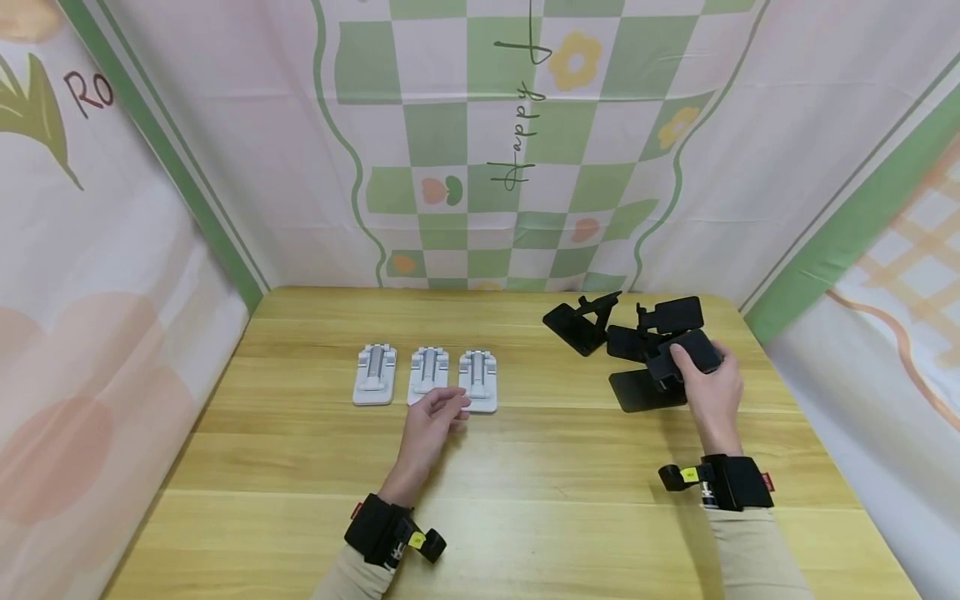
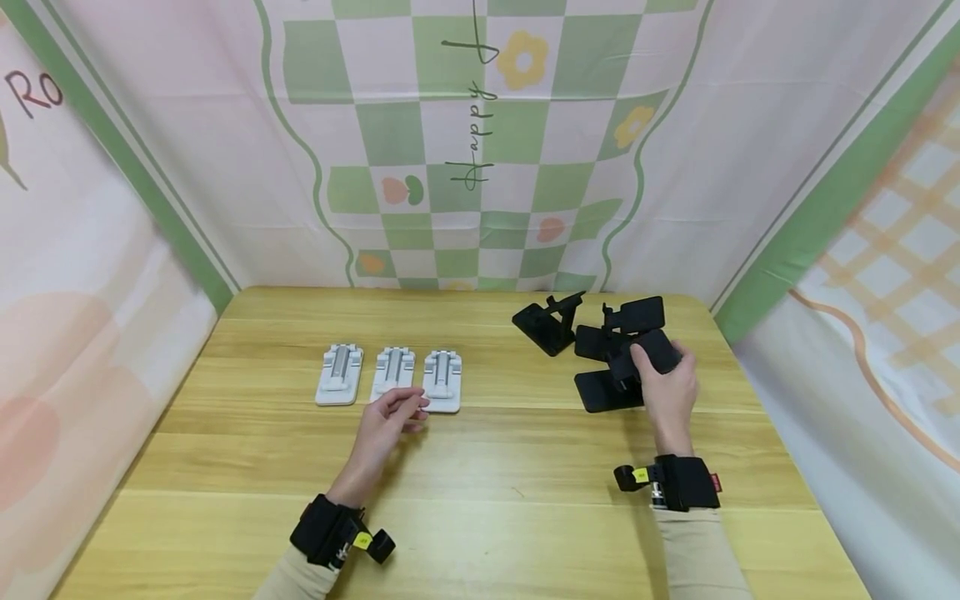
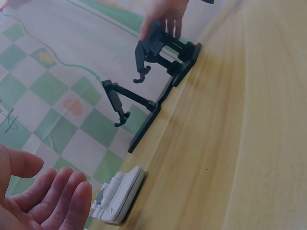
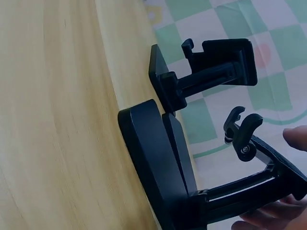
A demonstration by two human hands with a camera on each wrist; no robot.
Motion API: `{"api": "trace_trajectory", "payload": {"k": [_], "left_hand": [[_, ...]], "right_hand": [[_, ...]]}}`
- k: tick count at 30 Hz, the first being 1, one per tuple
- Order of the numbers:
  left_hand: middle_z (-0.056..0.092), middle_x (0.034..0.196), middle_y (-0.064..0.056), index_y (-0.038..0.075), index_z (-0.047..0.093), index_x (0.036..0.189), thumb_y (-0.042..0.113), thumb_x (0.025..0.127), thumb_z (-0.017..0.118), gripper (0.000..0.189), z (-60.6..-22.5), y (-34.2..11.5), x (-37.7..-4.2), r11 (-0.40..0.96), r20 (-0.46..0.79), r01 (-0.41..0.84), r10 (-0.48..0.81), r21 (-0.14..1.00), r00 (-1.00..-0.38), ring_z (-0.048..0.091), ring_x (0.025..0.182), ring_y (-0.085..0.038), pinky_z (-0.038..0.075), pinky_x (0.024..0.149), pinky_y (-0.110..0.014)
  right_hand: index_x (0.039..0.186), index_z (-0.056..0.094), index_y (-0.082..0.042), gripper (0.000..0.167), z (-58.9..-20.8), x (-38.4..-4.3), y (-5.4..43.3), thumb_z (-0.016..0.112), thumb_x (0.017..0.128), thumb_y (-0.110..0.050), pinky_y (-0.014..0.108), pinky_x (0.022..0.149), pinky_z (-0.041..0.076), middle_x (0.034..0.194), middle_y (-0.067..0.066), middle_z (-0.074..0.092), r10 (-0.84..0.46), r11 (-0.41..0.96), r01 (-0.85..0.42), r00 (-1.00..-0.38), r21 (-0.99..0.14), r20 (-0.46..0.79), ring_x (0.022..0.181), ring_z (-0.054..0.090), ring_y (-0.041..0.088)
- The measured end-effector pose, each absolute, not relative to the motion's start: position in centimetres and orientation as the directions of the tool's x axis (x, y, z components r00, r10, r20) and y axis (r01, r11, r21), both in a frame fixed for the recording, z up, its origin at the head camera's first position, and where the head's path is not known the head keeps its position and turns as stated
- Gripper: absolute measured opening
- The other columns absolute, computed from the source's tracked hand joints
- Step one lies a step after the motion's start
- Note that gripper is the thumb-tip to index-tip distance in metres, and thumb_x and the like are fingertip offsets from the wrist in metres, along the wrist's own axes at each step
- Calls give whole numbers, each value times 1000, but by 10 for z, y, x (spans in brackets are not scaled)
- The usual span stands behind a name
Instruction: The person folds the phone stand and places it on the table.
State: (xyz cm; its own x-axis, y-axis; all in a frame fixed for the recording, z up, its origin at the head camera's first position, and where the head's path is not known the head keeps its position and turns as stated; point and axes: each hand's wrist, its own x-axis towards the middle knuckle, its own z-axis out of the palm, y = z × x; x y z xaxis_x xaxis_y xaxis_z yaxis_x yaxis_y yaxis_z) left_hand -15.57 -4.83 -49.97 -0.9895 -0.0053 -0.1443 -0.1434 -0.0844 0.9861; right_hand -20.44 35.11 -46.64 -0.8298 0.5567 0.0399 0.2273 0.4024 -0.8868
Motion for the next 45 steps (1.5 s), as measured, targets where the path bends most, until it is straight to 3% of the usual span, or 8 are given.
{"api": "trace_trajectory", "payload": {"k": [5, 11, 14, 20, 27, 37, 42, 45], "left_hand": [[69, 116, -28, -8, 64, 127, 16, 103, 63, 33, -499, -48, -155, -78, -142, -141, -7, 987, -990, 69, 102, -34, 60, 90, -45], [70, 116, -27, -7, 64, 127, 17, 102, 65, 34, -499, -47, -154, -70, -148, -147, -8, 987, -989, 70, 100, -31, 60, 89, -43], [70, 116, -27, -7, 64, 127, 17, 102, 65, 35, -499, -46, -154, -73, -144, -143, -6, 987, -990, 70, 101, -34, 60, 90, -44], [70, 115, -26, -7, 64, 127, 16, 103, 64, 33, -499, -44, -156, -74, -142, -142, -1, 987, -990, 68, 103, -38, 60, 90, -45], [70, 116, -23, -5, 64, 129, 16, 103, 63, 33, -491, -44, -163, -56, -134, -134, 3, 989, -991, 70, 98, -27, 60, 90, -46], [72, 117, -17, -3, 64, 130, 19, 103, 64, 35, -467, -40, -190, 3, -63, -63, 16, 998, -998, 69, 98, -22, 61, 88, -40], [72, 118, -17, 1, 65, 131, 22, 105, 61, 34, -455, -37, -202, -5, -76, -76, 25, 997, -997, 69, 98, -20, 60, 91, -41], [71, 121, -19, 2, 64, 132, 22, 105, 61, 34, -452, -34, -209, -28, -95, -96, 31, 995, -995, 70, 101, -26, 60, 90, -37]], "right_hand": [[152, 42, -1, 81, -471, -205, 354, 64, 96, -56, 30, 89, 44, 143, 19, 52, 571, 377, 276, -821, -884, -13, 118, 52, 30], [158, 38, -4, 90, -476, -204, 357, 66, 94, -59, 47, 116, 37, 158, 20, 44, 530, 385, 294, -846, -875, -51, 142, 44, 36], [157, 40, -2, 88, -477, -204, 358, 66, 94, -59, 51, 117, 36, 157, 22, 45, 524, 413, 281, -851, -866, -26, 142, 44, 39], [150, 49, 3, 83, -475, -201, 356, 64, 96, -58, 44, 101, 43, 147, 28, 54, 521, 466, 273, -854, -842, 12, 130, 52, 38], [141, 57, 6, 75, -470, -196, 352, 65, 97, -55, 27, 81, 41, 135, 30, 61, 465, 554, 220, -882, -803, 79, 119, 57, 38], [139, 61, 0, 67, -451, -192, 328, 72, 94, -48, 16, 78, 43, 134, 23, 64, 335, 536, 97, -936, -839, 106, 100, 54, 5], [141, 60, -2, 67, -445, -193, 313, 73, 94, -48, 15, 83, 44, 138, 21, 63, 277, 508, 56, -955, -860, 102, 105, 55, 0], [139, 62, -4, 63, -443, -195, 303, 74, 94, -46, 14, 82, 45, 132, 19, 66, 246, 493, 14, -961, -870, 124, 101, 57, -1]]}}
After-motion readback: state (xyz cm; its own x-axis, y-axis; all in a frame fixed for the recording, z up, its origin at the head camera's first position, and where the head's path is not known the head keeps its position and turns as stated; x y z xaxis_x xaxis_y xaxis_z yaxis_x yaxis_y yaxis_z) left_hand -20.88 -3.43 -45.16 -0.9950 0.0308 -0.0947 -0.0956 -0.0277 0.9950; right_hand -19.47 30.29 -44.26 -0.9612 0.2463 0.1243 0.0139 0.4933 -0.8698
